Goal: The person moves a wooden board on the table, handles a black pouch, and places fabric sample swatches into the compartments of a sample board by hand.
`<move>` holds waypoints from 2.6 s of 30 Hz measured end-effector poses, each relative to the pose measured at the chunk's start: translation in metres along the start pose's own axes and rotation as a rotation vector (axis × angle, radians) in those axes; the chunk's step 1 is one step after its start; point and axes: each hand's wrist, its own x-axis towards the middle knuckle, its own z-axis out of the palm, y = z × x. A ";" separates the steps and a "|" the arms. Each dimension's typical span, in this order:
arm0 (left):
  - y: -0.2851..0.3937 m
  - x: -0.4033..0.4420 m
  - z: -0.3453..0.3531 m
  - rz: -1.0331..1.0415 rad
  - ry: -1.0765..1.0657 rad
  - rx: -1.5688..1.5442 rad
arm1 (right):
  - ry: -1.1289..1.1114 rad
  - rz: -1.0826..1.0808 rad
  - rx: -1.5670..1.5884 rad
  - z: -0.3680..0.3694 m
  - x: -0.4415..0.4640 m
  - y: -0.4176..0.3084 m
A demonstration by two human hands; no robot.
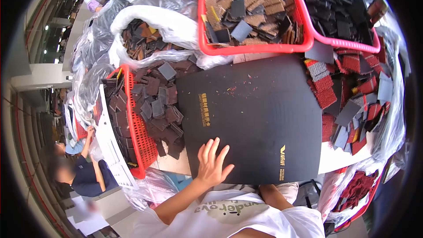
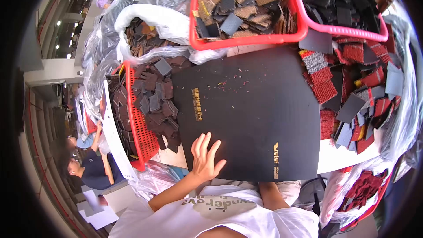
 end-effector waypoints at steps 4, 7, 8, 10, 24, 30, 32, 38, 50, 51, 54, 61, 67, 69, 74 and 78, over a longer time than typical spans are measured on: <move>-0.005 -0.008 0.002 0.029 0.042 -0.048 | 0.034 0.031 -0.055 -0.037 -0.022 0.023; -0.006 -0.007 -0.002 0.028 0.060 -0.065 | 0.064 0.002 -0.153 -0.074 -0.021 0.039; -0.006 -0.008 -0.004 0.034 0.086 -0.069 | 0.071 -0.005 -0.189 -0.085 -0.021 0.043; -0.006 -0.011 -0.003 0.033 0.128 -0.061 | 0.086 -0.026 -0.246 -0.103 -0.015 0.045; -0.004 -0.085 -0.014 0.087 1.000 -0.326 | 0.165 -0.207 -0.617 -0.099 0.061 -0.013; -0.107 -0.237 -0.053 -0.814 1.884 -0.841 | 0.491 -0.534 -0.620 -0.130 -0.076 -0.096; -0.169 -0.280 -0.063 -0.883 1.924 -1.019 | 0.424 -0.639 -0.496 -0.141 -0.142 -0.125; -0.271 -0.311 -0.072 -0.547 1.734 -1.550 | 0.490 -0.896 -0.130 -0.167 -0.206 -0.166; -0.158 -0.258 -0.081 -0.624 1.149 -1.508 | 0.995 -1.435 0.281 -0.215 -0.388 -0.232; -0.140 -0.260 -0.084 -0.598 1.006 -1.549 | 1.037 -1.561 0.348 -0.209 -0.407 -0.234; -0.069 -0.248 -0.115 -0.272 0.821 -1.430 | 1.172 -1.900 0.482 -0.190 -0.453 -0.240; 0.108 -0.244 -0.244 0.918 0.859 -1.091 | 1.406 -2.152 0.140 -0.132 -0.523 -0.240; 0.161 -0.260 -0.264 1.461 0.547 -1.198 | 1.687 -1.693 -0.018 -0.074 -0.586 -0.191; 0.160 -0.261 -0.264 1.521 0.471 -1.196 | 1.717 -1.706 -0.065 -0.082 -0.587 -0.190; 0.151 -0.262 -0.266 1.481 0.419 -1.152 | 1.692 -1.769 -0.115 -0.133 -0.567 -0.197; 0.120 -0.267 -0.269 1.252 0.638 -0.983 | 1.614 -1.832 -0.055 -0.181 -0.523 -0.212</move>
